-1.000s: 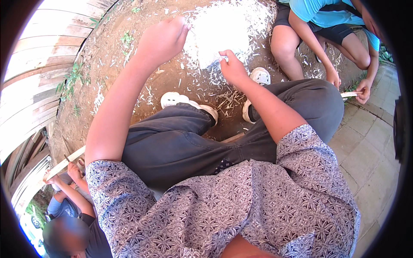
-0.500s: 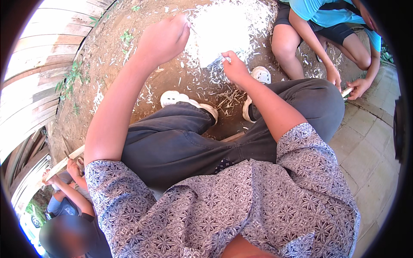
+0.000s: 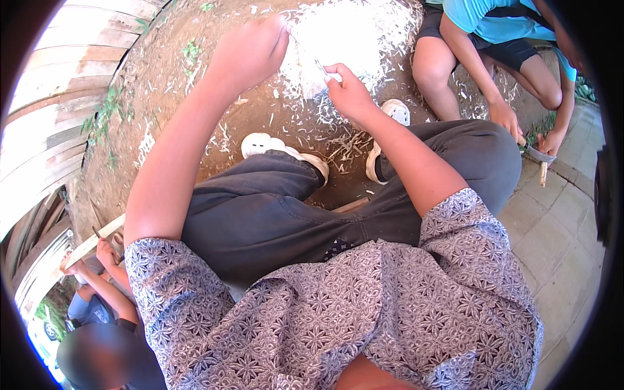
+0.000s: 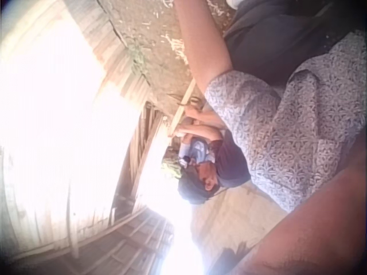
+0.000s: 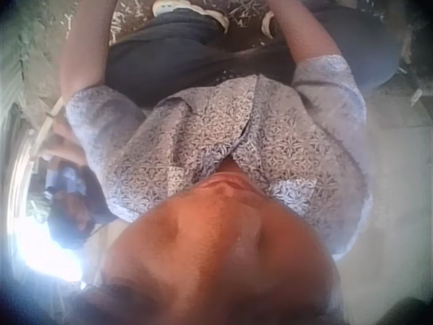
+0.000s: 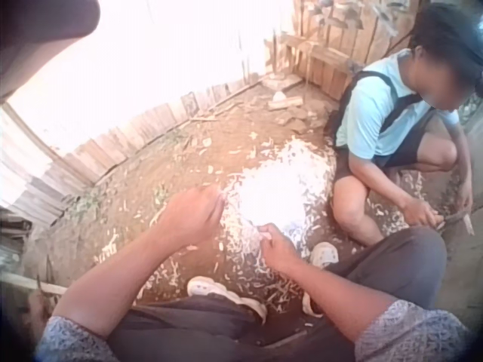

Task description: The person sits on the ground and uses a knife to shave thin strips from a piece of bamboo. They hold the bamboo in their left hand and repeatedly draw the knife along its length to create fine shavings that accumulate on the ground.

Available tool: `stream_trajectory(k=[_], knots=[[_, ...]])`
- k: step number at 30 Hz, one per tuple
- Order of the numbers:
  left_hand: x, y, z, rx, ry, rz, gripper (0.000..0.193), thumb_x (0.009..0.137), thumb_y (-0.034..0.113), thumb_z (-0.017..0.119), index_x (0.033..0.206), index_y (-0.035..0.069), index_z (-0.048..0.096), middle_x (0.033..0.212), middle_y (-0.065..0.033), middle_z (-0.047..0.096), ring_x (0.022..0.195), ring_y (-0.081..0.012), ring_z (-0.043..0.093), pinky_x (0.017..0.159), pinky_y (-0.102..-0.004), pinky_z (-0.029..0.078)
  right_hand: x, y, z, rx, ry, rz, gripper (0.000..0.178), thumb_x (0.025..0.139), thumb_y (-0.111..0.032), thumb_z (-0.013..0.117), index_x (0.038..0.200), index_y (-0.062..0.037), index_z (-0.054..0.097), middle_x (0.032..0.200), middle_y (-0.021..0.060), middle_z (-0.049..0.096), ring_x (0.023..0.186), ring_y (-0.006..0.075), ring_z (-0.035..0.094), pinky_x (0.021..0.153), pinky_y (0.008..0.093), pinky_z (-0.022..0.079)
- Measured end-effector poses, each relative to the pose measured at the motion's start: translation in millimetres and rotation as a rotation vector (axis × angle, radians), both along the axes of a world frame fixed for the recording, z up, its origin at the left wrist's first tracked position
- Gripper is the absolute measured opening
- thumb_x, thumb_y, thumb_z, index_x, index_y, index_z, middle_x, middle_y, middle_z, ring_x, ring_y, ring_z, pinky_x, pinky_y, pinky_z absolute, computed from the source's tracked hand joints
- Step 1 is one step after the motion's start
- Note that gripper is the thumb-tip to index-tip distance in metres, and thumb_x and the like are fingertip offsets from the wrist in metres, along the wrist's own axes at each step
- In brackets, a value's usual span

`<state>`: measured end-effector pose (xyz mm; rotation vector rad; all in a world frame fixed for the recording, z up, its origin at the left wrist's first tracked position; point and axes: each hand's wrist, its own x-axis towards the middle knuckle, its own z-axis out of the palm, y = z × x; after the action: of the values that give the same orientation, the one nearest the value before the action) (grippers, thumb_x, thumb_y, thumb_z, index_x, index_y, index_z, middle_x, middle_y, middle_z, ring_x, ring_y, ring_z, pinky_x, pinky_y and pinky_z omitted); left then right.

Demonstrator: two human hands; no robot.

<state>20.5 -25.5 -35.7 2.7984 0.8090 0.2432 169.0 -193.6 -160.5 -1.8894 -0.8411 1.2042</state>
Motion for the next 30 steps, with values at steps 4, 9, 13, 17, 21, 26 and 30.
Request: stream_trajectory(k=[4, 9, 13, 17, 21, 26, 30], knots=[[-2.0, 0.9, 1.4, -0.022, 0.01, 0.011, 0.032, 0.107, 0.03, 0.046, 0.093, 0.002, 0.055, 0.082, -0.0239, 0.065, 0.077, -0.0468, 0.064, 0.07, -0.0554, 0.05, -1.9, 12.0, 31.4, 0.069, 0.105, -0.083, 0.033, 0.103, -0.023, 0.056, 0.134, -0.0107, 0.057, 0.073, 0.0095, 0.062, 0.065, 0.0185, 0.057, 0.067, 0.0362, 0.047], [-5.3, 0.7, -1.2, 0.002, -0.035, 0.012, 0.032, 0.106, 0.03, 0.047, 0.093, 0.003, 0.055, 0.078, -0.0236, 0.064, 0.075, -0.047, 0.064, 0.069, -0.0555, 0.05, -10.8, 12.1, 30.9, 0.053, -0.01, 0.022, 0.032, 0.103, -0.023, 0.057, 0.132, -0.0103, 0.058, 0.083, 0.014, 0.068, 0.073, 0.0241, 0.065, 0.074, 0.0385, 0.05], [1.1, 1.3, -2.4, 0.008, -0.023, -0.002, 0.031, 0.106, 0.03, 0.047, 0.093, 0.003, 0.056, 0.076, -0.0233, 0.064, 0.074, -0.0464, 0.064, 0.068, -0.0553, 0.05, 15.0, -12.8, -32.7, -0.138, -0.125, -0.032, 0.031, 0.103, -0.023, 0.057, 0.131, -0.01, 0.058, 0.088, 0.0151, 0.07, 0.077, 0.0261, 0.068, 0.076, 0.0397, 0.052], [-1.6, 2.6, -2.4, -0.035, -0.033, 0.023, 0.033, 0.106, 0.03, 0.049, 0.09, 0.003, 0.056, 0.076, -0.023, 0.064, 0.074, -0.0457, 0.064, 0.068, -0.055, 0.049, 12.0, 6.5, -4.9, 0.01, 0.016, -0.098, 0.032, 0.103, -0.025, 0.058, 0.131, -0.0101, 0.057, 0.078, 0.0106, 0.065, 0.069, 0.0197, 0.062, 0.068, 0.0372, 0.049], [-6.5, 5.7, -1.8, -0.039, -0.015, 0.053, 0.034, 0.106, 0.031, 0.049, 0.088, 0.002, 0.057, 0.076, -0.0232, 0.063, 0.074, -0.0454, 0.063, 0.068, -0.0547, 0.049, -7.1, 22.5, 47.4, 0.133, 0.143, -0.079, 0.032, 0.103, -0.025, 0.059, 0.131, -0.0097, 0.057, 0.073, 0.0079, 0.062, 0.066, 0.0165, 0.058, 0.065, 0.0358, 0.048], [-4.2, 5.2, -2.9, -0.017, -0.053, 0.02, 0.034, 0.106, 0.03, 0.049, 0.088, 0.002, 0.057, 0.076, -0.0233, 0.063, 0.075, -0.0453, 0.063, 0.069, -0.0546, 0.049, -1.5, 0.2, 5.7, 0.003, -0.172, 0.084, 0.031, 0.103, -0.023, 0.057, 0.131, -0.011, 0.057, 0.075, 0.01, 0.064, 0.067, 0.0199, 0.061, 0.066, 0.0371, 0.048], [-5.3, 7.6, -3.5, -0.028, -0.046, 0.023, 0.034, 0.106, 0.03, 0.049, 0.089, 0.002, 0.057, 0.077, -0.0232, 0.064, 0.076, -0.0454, 0.064, 0.069, -0.0548, 0.049, 1.5, 4.4, 7.3, 0.03, -0.092, 0.056, 0.029, 0.104, -0.021, 0.056, 0.132, -0.0106, 0.056, 0.071, 0.0042, 0.06, 0.06, 0.0135, 0.053, 0.06, 0.0341, 0.044]])
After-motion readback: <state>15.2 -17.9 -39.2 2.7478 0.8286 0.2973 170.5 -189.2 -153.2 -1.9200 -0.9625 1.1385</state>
